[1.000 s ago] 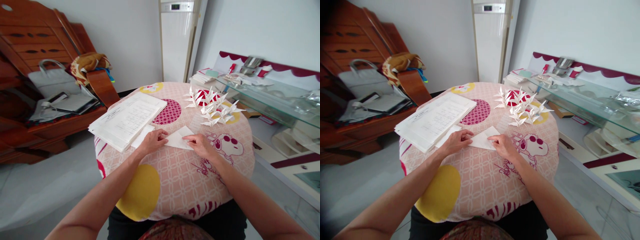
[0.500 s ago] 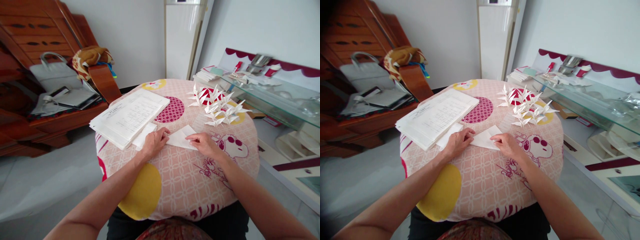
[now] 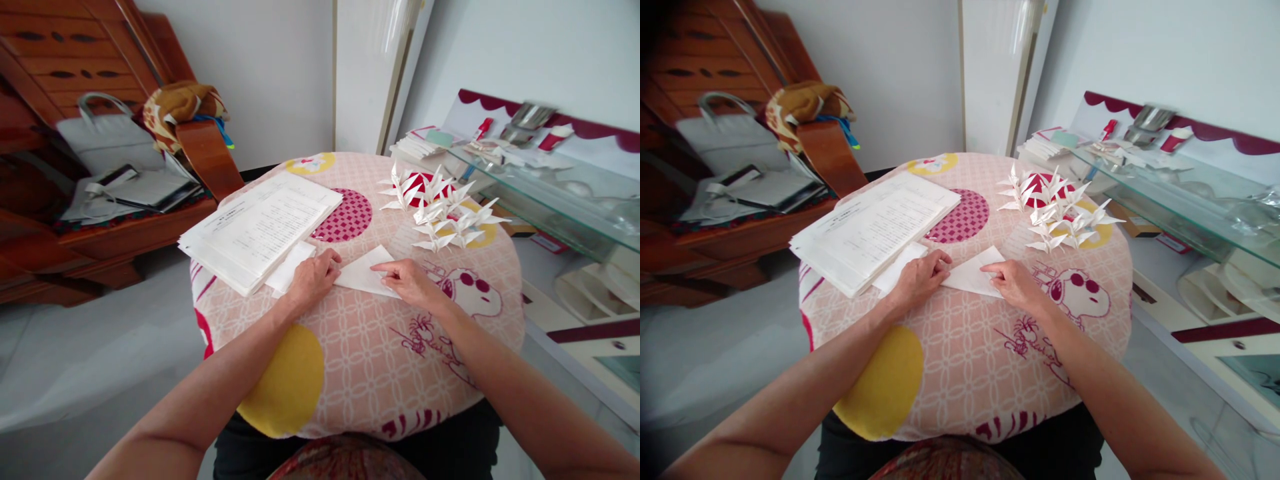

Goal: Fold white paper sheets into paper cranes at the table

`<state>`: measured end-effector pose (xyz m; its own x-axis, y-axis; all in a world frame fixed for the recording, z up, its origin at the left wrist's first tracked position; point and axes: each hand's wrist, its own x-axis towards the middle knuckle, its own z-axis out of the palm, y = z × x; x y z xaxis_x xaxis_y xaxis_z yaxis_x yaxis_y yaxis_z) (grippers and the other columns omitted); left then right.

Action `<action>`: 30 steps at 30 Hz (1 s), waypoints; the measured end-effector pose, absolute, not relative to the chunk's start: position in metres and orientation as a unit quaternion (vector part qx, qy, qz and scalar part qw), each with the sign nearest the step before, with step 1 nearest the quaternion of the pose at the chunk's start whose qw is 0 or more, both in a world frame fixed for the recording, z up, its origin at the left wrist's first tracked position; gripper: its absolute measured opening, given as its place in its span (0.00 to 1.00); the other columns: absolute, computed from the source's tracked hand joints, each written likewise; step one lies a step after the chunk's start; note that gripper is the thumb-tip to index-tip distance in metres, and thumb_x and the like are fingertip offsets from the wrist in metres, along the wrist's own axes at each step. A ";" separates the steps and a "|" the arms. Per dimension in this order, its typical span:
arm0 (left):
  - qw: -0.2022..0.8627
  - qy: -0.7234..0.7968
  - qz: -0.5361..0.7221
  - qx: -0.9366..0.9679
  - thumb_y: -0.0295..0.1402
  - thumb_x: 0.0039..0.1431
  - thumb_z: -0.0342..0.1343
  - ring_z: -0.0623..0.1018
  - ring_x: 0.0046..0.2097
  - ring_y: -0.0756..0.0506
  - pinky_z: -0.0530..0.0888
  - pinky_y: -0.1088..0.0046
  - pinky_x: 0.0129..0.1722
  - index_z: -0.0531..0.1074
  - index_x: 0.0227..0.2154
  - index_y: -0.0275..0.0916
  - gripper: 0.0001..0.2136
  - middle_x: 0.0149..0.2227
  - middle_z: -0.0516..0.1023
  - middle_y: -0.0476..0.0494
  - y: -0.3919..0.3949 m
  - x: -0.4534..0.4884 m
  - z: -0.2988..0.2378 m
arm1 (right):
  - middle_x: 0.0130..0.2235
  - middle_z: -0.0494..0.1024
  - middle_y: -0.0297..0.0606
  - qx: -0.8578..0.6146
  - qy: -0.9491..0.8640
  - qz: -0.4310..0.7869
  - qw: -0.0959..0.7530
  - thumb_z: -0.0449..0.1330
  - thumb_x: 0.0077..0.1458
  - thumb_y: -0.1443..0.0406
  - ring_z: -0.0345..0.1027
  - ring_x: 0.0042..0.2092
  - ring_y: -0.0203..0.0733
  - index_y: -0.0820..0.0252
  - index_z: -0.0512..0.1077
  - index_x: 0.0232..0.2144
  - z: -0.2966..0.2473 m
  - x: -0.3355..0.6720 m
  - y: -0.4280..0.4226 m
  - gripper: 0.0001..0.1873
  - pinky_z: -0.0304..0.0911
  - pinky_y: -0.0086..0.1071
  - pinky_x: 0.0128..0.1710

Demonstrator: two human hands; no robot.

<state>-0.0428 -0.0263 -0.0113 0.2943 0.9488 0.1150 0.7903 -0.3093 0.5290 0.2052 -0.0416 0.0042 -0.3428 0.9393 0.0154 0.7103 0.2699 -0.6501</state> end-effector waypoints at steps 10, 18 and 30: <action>0.189 0.569 0.198 0.775 0.30 0.61 0.52 0.78 0.37 0.44 0.67 0.69 0.37 0.71 0.44 0.41 0.10 0.33 0.80 0.49 -0.024 -0.041 -0.010 | 0.19 0.67 0.30 -0.549 -0.757 0.299 0.192 0.56 0.51 0.71 0.53 0.21 0.31 0.63 0.79 0.50 0.001 0.205 -0.037 0.25 0.47 0.27 0.22; 0.184 0.589 0.168 0.769 0.29 0.61 0.52 0.79 0.39 0.43 0.69 0.68 0.38 0.71 0.43 0.41 0.09 0.35 0.81 0.48 -0.027 -0.036 -0.001 | 0.20 0.70 0.31 -0.565 -0.764 0.264 0.165 0.56 0.49 0.73 0.54 0.22 0.33 0.64 0.79 0.51 0.008 0.200 -0.037 0.26 0.50 0.29 0.26; 0.202 0.580 0.188 0.766 0.30 0.58 0.54 0.79 0.38 0.44 0.70 0.70 0.38 0.71 0.42 0.41 0.09 0.34 0.81 0.47 -0.022 -0.038 -0.005 | 0.20 0.73 0.33 -0.583 -0.754 0.270 0.136 0.55 0.47 0.74 0.57 0.21 0.33 0.62 0.80 0.49 0.014 0.195 -0.033 0.27 0.52 0.29 0.25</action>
<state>-0.0376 -0.0217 -0.0055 0.2564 0.9651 0.0533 0.8129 -0.2452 0.5282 0.1945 -0.0326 0.0140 -0.2835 0.9528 -0.1091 0.8059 0.1750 -0.5656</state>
